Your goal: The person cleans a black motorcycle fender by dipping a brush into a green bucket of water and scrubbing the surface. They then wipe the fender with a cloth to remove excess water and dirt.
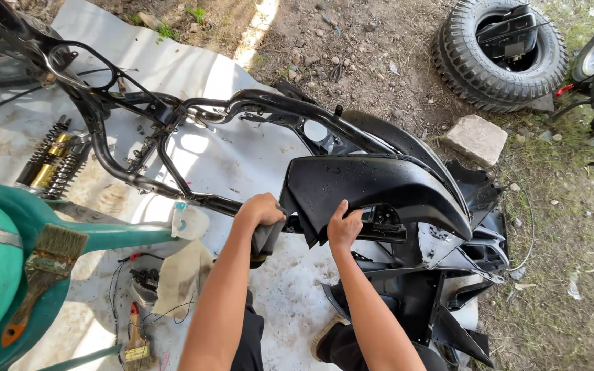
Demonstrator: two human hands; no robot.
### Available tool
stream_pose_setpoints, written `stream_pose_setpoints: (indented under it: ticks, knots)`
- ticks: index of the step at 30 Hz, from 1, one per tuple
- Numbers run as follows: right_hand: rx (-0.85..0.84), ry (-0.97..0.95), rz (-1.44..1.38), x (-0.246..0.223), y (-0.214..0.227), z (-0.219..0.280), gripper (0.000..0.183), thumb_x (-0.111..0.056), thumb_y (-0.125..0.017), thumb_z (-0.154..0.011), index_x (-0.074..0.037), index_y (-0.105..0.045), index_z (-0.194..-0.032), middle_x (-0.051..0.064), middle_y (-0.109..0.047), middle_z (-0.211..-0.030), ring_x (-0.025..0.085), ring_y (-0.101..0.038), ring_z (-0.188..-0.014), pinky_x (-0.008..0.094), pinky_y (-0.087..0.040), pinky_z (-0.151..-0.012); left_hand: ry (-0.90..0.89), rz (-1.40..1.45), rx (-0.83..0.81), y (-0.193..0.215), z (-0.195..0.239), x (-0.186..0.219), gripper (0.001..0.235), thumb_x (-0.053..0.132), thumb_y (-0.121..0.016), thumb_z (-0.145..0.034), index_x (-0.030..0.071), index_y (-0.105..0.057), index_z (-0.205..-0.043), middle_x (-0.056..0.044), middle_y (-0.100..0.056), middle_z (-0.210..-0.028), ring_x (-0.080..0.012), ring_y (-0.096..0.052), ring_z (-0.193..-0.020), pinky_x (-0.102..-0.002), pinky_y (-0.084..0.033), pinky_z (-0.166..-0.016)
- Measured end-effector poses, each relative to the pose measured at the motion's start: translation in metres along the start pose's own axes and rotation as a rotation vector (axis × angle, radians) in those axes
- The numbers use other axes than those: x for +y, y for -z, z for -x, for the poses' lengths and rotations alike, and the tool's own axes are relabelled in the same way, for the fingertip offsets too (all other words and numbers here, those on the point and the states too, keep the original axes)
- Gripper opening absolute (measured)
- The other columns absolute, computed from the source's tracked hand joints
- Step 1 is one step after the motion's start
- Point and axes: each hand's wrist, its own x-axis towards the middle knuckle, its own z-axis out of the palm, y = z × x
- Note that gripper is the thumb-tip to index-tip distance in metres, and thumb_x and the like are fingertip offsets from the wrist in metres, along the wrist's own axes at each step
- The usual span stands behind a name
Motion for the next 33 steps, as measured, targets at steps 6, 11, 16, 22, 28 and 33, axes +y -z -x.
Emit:
stream_pose_setpoints:
  ticks: [6,11,16,22,28,33]
  knots:
    - [-0.016,0.003,0.045,0.008,-0.006,0.002,0.040,-0.030,-0.057,-0.104,0.006,-0.056,-0.122,0.029,-0.070,-0.104,0.050,-0.066,-0.097,0.053,-0.051,-0.079,-0.189,0.146,0.325,-0.010,0.017,-0.015,0.035,0.036,-0.073,-0.085,0.021,-0.077,-0.117,-0.014,-0.076,-0.110,-0.0371,-0.070,-0.107,-0.046,-0.054,-0.096]
    - [-0.016,-0.032,0.025,-0.002,0.000,0.001,0.041,-0.030,-0.057,-0.103,0.006,-0.056,-0.122,0.029,-0.071,-0.105,0.049,-0.067,-0.098,0.052,-0.052,-0.082,-0.408,0.164,0.141,-0.006,0.027,-0.030,0.036,0.032,-0.076,-0.082,0.017,-0.075,-0.114,-0.013,-0.077,-0.107,-0.0347,-0.072,-0.103,-0.044,-0.056,-0.092]
    - [-0.016,-0.044,0.052,-0.006,0.001,0.002,0.040,-0.028,-0.058,-0.103,0.006,-0.055,-0.123,0.029,-0.071,-0.105,0.049,-0.066,-0.097,0.052,-0.051,-0.081,-0.391,0.120,0.012,0.002,0.036,-0.035,0.036,0.031,-0.080,-0.079,0.017,-0.076,-0.112,-0.013,-0.076,-0.110,-0.0331,-0.072,-0.104,-0.044,-0.055,-0.091]
    - [-0.028,0.007,-0.028,-0.011,0.008,0.003,0.043,-0.031,-0.065,-0.098,0.004,-0.057,-0.120,0.025,-0.073,-0.106,0.046,-0.069,-0.098,0.049,-0.053,-0.081,-0.215,0.227,0.367,-0.008,0.027,-0.032,0.033,0.033,-0.074,-0.088,0.019,-0.075,-0.118,-0.013,-0.077,-0.112,-0.0352,-0.071,-0.106,-0.046,-0.055,-0.092]
    - [0.138,0.388,0.523,-0.013,0.038,-0.004,0.049,-0.051,-0.068,-0.084,-0.006,-0.070,-0.101,0.015,-0.076,-0.093,0.045,-0.070,-0.097,0.054,-0.051,-0.079,-0.288,0.178,0.046,0.004,0.046,-0.040,0.041,0.031,-0.080,-0.077,0.019,-0.075,-0.117,-0.012,-0.076,-0.110,-0.0316,-0.072,-0.103,-0.042,-0.056,-0.091]
    - [-0.168,0.642,0.598,0.057,0.035,-0.018,0.057,-0.059,-0.050,-0.101,-0.007,-0.071,-0.090,0.018,-0.072,-0.091,0.041,-0.069,-0.088,0.057,-0.053,-0.084,-0.328,0.187,0.109,-0.013,0.038,-0.035,0.037,0.034,-0.076,-0.083,0.019,-0.077,-0.117,-0.014,-0.077,-0.111,-0.0339,-0.072,-0.104,-0.043,-0.056,-0.093]
